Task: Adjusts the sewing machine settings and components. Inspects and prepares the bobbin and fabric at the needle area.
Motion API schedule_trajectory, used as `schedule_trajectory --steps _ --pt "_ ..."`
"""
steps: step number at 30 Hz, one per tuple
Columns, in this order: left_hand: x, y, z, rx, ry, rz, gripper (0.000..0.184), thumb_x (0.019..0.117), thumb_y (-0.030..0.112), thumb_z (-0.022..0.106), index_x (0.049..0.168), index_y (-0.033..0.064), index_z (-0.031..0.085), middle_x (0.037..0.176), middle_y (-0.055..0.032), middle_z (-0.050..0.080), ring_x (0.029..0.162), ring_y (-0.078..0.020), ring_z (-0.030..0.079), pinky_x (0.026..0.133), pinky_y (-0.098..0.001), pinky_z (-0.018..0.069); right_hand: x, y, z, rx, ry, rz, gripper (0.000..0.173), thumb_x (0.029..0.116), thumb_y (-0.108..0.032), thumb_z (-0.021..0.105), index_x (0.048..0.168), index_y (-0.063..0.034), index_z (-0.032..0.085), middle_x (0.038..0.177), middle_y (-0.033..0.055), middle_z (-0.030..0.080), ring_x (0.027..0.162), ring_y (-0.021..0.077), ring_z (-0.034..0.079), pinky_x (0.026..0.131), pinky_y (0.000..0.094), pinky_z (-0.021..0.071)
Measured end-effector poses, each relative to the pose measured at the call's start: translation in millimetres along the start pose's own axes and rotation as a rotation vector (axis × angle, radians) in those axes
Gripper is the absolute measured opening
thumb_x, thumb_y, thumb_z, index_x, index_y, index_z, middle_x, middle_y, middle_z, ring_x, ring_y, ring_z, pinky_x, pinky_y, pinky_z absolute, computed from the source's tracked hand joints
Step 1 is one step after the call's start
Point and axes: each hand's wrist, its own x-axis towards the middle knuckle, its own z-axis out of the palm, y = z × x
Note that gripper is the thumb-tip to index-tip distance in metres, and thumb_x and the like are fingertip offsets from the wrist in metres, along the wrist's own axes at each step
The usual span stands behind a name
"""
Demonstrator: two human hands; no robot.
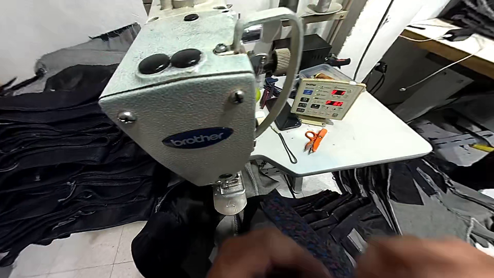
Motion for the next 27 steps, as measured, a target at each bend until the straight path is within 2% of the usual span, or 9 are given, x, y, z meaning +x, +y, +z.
schedule_trajectory --steps 1,3,5,7,10,17,22,27 --pt "5 -10 1 0.027 0.076 -0.050 0.020 0.1036 0.020 0.060 0.117 0.0068 0.064 0.107 0.0054 0.071 0.097 0.0027 0.066 0.086 -0.0185 0.0565 -1 17 -3 -0.046 0.083 0.023 0.021 0.1022 -0.031 0.063 0.099 -0.0112 0.070 0.075 -0.0062 0.064 0.065 -0.0051 0.056 0.059 0.0123 0.0467" --pt "15 -36 5 -0.001 0.184 -0.089 0.022 0.1022 0.016 0.060 0.119 0.0017 0.061 0.103 0.0031 0.070 0.089 -0.0015 0.068 0.079 -0.0235 0.0605 -6 55 -3 -0.098 0.305 0.029 0.010 0.1008 -0.026 0.065 0.102 -0.0196 0.072 0.071 -0.0135 0.063 0.057 -0.0100 0.052 0.050 0.0078 0.0434" --pt "22 -62 9 -0.073 0.242 -0.065 0.017 0.1010 0.013 0.061 0.116 0.0052 0.064 0.101 0.0023 0.072 0.086 -0.0045 0.070 0.077 -0.0250 0.0621 -14 78 -4 -0.104 0.457 0.028 0.004 0.0977 -0.023 0.068 0.098 -0.0215 0.072 0.069 -0.0120 0.064 0.054 -0.0064 0.055 0.048 0.0100 0.0466" --pt "29 -76 14 -0.111 0.281 -0.051 0.014 0.0986 0.009 0.063 0.111 0.0087 0.067 0.097 0.0012 0.073 0.084 -0.0062 0.071 0.077 -0.0250 0.0623 -23 86 -7 -0.172 0.523 0.004 0.004 0.0968 -0.021 0.068 0.097 -0.0199 0.071 0.070 -0.0105 0.065 0.055 -0.0046 0.057 0.049 0.0111 0.0483" --pt "39 -85 21 -0.086 0.257 -0.016 0.013 0.0978 0.010 0.065 0.110 0.0108 0.070 0.097 0.0005 0.073 0.084 -0.0065 0.072 0.078 -0.0247 0.0620 -35 88 -16 -0.372 0.550 -0.050 0.007 0.0970 -0.021 0.067 0.095 -0.0152 0.071 0.071 -0.0094 0.066 0.056 -0.0053 0.058 0.050 0.0107 0.0491" --pt "55 -92 44 -0.064 0.178 -0.001 0.014 0.0966 0.008 0.066 0.111 0.0056 0.069 0.099 -0.0022 0.074 0.085 -0.0086 0.072 0.079 -0.0262 0.0628 -51 82 -36 -0.735 0.599 -0.140 0.014 0.0960 -0.021 0.067 0.091 -0.0090 0.071 0.070 -0.0049 0.064 0.058 -0.0059 0.057 0.053 0.0095 0.0482" --pt "63 -95 59 -0.029 0.171 0.000 0.016 0.0949 0.009 0.069 0.109 0.0025 0.068 0.094 -0.0037 0.074 0.082 -0.0094 0.072 0.076 -0.0263 0.0632 -58 77 -43 -0.970 0.605 -0.214 0.013 0.0947 -0.016 0.065 0.087 -0.0064 0.070 0.065 0.0006 0.061 0.057 -0.0008 0.055 0.052 0.0115 0.0437" --pt "66 -98 68 0.016 0.189 0.022 0.017 0.0925 0.008 0.070 0.107 -0.0005 0.066 0.093 -0.0043 0.074 0.081 -0.0081 0.072 0.074 -0.0243 0.0623 -60 75 -47 -1.068 0.575 -0.256 0.014 0.0941 -0.013 0.065 0.085 -0.0045 0.070 0.062 0.0030 0.060 0.053 0.0038 0.053 0.050 0.0142 0.0411"
